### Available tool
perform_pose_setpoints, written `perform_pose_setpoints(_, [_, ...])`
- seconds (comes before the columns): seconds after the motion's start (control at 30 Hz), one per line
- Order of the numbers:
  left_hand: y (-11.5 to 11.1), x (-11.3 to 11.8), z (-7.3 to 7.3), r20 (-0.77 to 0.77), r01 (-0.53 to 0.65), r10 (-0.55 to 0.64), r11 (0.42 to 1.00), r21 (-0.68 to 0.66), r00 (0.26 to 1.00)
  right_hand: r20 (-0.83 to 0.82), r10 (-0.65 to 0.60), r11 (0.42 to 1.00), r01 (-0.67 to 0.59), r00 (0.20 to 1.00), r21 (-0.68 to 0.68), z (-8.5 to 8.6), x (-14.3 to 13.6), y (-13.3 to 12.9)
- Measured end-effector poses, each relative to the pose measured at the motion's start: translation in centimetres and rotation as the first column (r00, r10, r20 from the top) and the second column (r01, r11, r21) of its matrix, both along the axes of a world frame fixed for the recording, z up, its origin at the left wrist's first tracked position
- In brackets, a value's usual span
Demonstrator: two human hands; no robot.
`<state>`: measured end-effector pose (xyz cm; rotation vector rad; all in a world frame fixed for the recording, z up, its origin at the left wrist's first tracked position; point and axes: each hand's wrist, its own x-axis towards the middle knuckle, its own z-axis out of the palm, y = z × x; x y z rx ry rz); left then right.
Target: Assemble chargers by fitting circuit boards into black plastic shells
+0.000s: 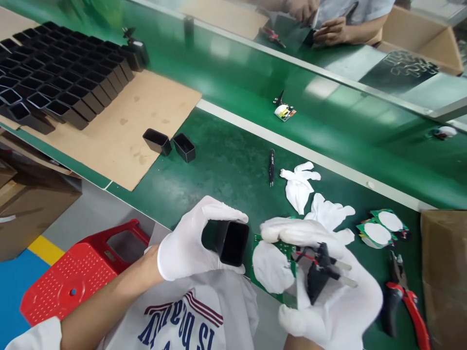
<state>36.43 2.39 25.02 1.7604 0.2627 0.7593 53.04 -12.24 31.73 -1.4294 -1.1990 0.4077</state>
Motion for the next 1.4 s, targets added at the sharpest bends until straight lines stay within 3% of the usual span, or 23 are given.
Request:
perform_pose_setpoints(0.2, [-0.1, 1.1, 0.4, 0.103, 0.016, -0.016, 1.0, -0.004, 0.995, -0.019, 0.068, 0.995, -0.066, 0.998, 0.075, -0.5, -1.0, 1.0])
perform_pose_setpoints(0.47, [0.0, 1.7, 0.7, -0.007, 0.061, -0.063, 0.992, -0.109, 0.998, -0.005, 0.049, 0.999, -0.049, 0.999, -0.004, -0.9, -1.2, 1.1])
perform_pose_setpoints(0.7, [0.6, 2.5, 1.1, 0.008, 0.251, -0.256, 0.942, -0.223, 0.967, 0.023, 0.037, 0.999, -0.036, 0.999, -0.024, -1.0, -1.4, 1.4])
perform_pose_setpoints(0.77, [0.6, 2.5, 1.0, 0.012, 0.227, -0.23, 0.95, -0.214, 0.973, 0.02, 0.041, 0.999, -0.04, 0.999, -0.026, -1.1, -1.3, 1.4])
perform_pose_setpoints(0.93, [-0.2, 1.9, 0.4, 0.033, 0.02, -0.016, 0.989, -0.145, 0.999, 0.025, 0.066, 0.997, -0.065, 0.997, -0.047, -1.6, -1.2, 1.2])
perform_pose_setpoints(1.17, [-0.1, 1.8, 0.8, -0.084, 0.036, -0.05, 0.987, -0.154, 0.995, 0.074, 0.06, 0.994, -0.054, 0.995, -0.093, -1.8, -1.4, 1.2])
perform_pose_setpoints(1.4, [-0.4, 0.9, -0.5, -0.009, -0.027, 0.027, 0.996, -0.086, 1.0, 0.227, 0.021, 0.993, 0.006, 0.974, -0.116, -2.3, -1.4, 1.7])
